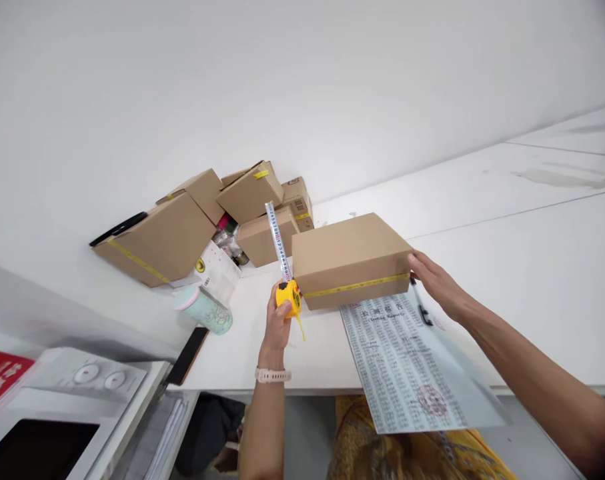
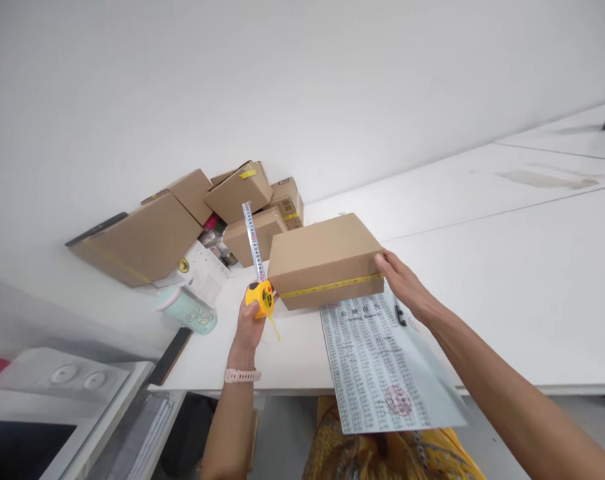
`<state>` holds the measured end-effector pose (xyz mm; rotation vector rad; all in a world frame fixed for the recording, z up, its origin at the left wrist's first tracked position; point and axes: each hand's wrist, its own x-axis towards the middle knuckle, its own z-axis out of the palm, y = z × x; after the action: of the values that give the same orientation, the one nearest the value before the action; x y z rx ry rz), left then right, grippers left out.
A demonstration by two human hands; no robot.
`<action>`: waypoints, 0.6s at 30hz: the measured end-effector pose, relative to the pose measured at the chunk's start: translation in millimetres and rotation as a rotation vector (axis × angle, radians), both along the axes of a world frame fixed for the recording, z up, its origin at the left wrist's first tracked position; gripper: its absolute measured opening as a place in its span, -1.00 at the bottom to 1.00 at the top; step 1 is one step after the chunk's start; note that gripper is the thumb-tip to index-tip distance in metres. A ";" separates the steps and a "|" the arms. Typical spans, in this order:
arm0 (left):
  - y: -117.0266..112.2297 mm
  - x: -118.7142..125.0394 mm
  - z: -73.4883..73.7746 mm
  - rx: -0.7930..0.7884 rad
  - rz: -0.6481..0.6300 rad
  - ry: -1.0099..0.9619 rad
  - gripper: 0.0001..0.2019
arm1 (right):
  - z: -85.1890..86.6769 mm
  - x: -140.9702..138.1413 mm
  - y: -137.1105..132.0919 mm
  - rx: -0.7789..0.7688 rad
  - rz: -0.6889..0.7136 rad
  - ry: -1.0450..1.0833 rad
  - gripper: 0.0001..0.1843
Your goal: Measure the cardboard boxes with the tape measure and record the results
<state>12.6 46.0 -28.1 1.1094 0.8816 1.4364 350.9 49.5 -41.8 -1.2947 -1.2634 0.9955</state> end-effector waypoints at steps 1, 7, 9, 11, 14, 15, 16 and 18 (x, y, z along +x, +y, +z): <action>2.1 4.2 -1.9 -0.006 -0.019 0.010 -0.42 | -3.5 3.8 -2.9 -0.010 -0.019 0.003 -0.42; -2.6 16.8 -16.4 -0.048 -0.011 0.074 -0.43 | -26.7 12.3 -10.1 -0.059 -0.032 -0.026 -0.38; -13.8 16.1 -9.6 -0.029 0.037 0.102 -0.41 | -26.6 16.8 -10.3 -0.078 -0.055 -0.046 -0.35; -31.1 20.6 2.2 0.008 0.072 0.135 -0.37 | -19.6 23.2 -6.8 -0.055 -0.122 -0.069 -0.32; -61.4 46.8 17.7 0.035 0.026 0.121 -0.37 | 4.7 28.8 8.8 0.073 -0.193 -0.112 -0.34; -69.7 60.2 20.6 0.011 -0.021 0.095 -0.40 | 15.5 27.9 16.8 0.118 -0.186 -0.134 -0.35; -76.0 74.8 22.2 -0.032 -0.069 0.079 -0.43 | 26.8 25.4 25.9 0.153 -0.164 -0.164 -0.37; -80.8 103.2 23.1 -0.122 -0.133 0.045 -0.49 | 48.1 16.1 46.4 0.197 -0.096 -0.254 -0.39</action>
<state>115.8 -34.8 -5.0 1.0909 0.8982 1.2370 367.1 95.9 6.3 -1.3421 -1.4383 0.6354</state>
